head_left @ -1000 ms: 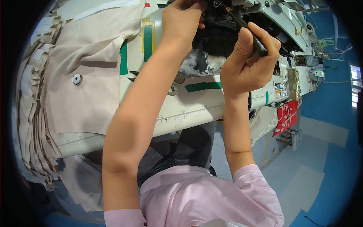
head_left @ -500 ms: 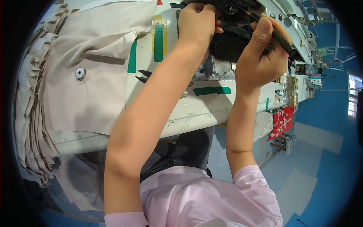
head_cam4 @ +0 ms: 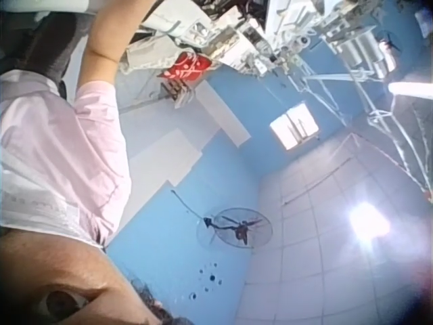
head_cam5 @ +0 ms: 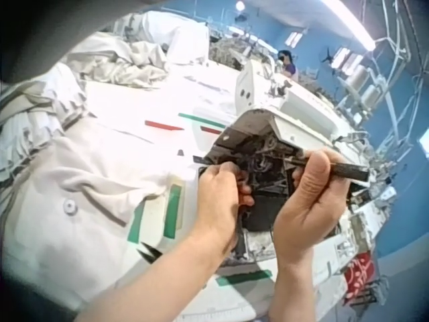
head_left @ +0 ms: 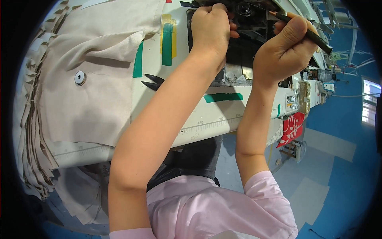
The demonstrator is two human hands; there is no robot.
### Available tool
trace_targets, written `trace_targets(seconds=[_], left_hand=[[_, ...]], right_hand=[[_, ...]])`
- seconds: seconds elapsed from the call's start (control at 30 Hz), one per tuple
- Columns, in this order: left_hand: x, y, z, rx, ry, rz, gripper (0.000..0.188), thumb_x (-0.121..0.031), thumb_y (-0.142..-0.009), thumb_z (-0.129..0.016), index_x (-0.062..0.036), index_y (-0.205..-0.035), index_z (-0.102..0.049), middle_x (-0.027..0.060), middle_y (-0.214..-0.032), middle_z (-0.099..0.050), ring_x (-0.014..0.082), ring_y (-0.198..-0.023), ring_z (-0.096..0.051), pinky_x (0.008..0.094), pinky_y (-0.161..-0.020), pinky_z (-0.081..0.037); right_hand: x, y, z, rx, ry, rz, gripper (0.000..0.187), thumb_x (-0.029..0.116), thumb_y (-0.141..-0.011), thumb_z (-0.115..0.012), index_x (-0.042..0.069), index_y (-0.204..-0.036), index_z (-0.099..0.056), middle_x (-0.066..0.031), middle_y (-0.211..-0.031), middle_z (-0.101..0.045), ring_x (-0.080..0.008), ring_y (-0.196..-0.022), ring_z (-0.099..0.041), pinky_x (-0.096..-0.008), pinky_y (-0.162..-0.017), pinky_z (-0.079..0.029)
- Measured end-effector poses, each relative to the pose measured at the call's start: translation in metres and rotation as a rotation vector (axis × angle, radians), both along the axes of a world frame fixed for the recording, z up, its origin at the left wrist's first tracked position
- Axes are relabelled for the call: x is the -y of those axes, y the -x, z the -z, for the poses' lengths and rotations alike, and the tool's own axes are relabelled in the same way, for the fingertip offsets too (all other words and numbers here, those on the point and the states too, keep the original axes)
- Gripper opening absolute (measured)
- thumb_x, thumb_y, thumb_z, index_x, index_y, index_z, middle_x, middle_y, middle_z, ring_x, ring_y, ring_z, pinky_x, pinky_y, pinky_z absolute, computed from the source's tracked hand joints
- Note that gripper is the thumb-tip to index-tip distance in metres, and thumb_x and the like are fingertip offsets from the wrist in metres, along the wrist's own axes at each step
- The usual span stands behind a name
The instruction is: Maintaining the internal components of an industrial sewing machine by cleaning it with a brush and adjusting parts with a tool.
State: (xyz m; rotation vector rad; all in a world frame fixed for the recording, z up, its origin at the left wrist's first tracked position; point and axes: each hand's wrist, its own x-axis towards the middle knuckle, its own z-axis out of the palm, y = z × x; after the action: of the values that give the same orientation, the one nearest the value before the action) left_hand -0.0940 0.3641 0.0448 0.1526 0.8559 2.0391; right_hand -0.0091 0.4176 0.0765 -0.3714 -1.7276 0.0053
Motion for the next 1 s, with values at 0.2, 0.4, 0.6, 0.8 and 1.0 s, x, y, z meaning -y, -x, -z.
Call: trace_targets(seconds=[0.2,0.4,0.6,0.8,1.0], left_hand=[[0.009,0.005,-0.014,0.101,0.114,0.047,0.016,-0.016,-0.100,-0.044,-0.0049,-0.094,-0.054,0.0025,-0.077,-0.052,0.0114,-0.065,-0.051,0.0253,-0.059,-0.047],[0.011,0.005,-0.016,0.061,0.147,0.055,0.015,-0.015,-0.099,-0.045,-0.0035,-0.095,-0.054,0.0032,-0.078,-0.052,0.0121,-0.066,-0.051,0.0264,-0.061,-0.046],[0.011,0.003,-0.011,0.025,0.115,0.050,0.015,-0.016,-0.099,-0.045,-0.0031,-0.097,-0.053,0.0034,-0.081,-0.051,0.0122,-0.068,-0.050,0.0267,-0.063,-0.046],[0.010,0.003,-0.004,0.004,0.095,0.049,0.016,-0.018,-0.100,-0.044,-0.0028,-0.100,-0.051,0.0035,-0.082,-0.050,0.0123,-0.070,-0.049,0.0274,-0.065,-0.046],[0.008,0.000,-0.014,0.113,0.194,0.017,0.016,-0.017,-0.102,-0.043,-0.0044,-0.100,-0.053,0.0006,-0.080,-0.050,0.0094,-0.065,-0.046,0.0245,-0.061,-0.042]], right_hand=[[-0.005,0.001,0.004,0.026,-0.105,0.013,0.029,0.029,-0.107,-0.053,0.001,-0.100,-0.059,-0.0020,-0.078,-0.063,-0.0051,-0.066,-0.060,-0.0163,-0.059,-0.049],[0.018,0.005,-0.005,0.122,-0.128,0.101,0.027,0.026,-0.107,-0.053,0.001,-0.101,-0.063,-0.0018,-0.073,-0.056,-0.0091,-0.061,-0.047,-0.0241,-0.055,-0.037],[0.019,0.006,-0.009,0.140,-0.085,0.119,0.028,0.025,-0.107,-0.053,0.000,-0.099,-0.062,-0.0015,-0.069,-0.053,-0.0087,-0.058,-0.044,-0.0247,-0.053,-0.035],[0.021,0.005,-0.011,0.137,0.032,0.087,0.028,0.025,-0.107,-0.053,0.000,-0.098,-0.062,-0.0014,-0.067,-0.052,-0.0082,-0.058,-0.043,-0.0247,-0.052,-0.034],[0.007,-0.007,-0.006,0.112,0.121,-0.128,0.037,0.033,-0.108,-0.048,0.002,-0.092,-0.059,-0.0034,-0.078,-0.063,-0.0070,-0.065,-0.060,-0.0178,-0.057,-0.043]])
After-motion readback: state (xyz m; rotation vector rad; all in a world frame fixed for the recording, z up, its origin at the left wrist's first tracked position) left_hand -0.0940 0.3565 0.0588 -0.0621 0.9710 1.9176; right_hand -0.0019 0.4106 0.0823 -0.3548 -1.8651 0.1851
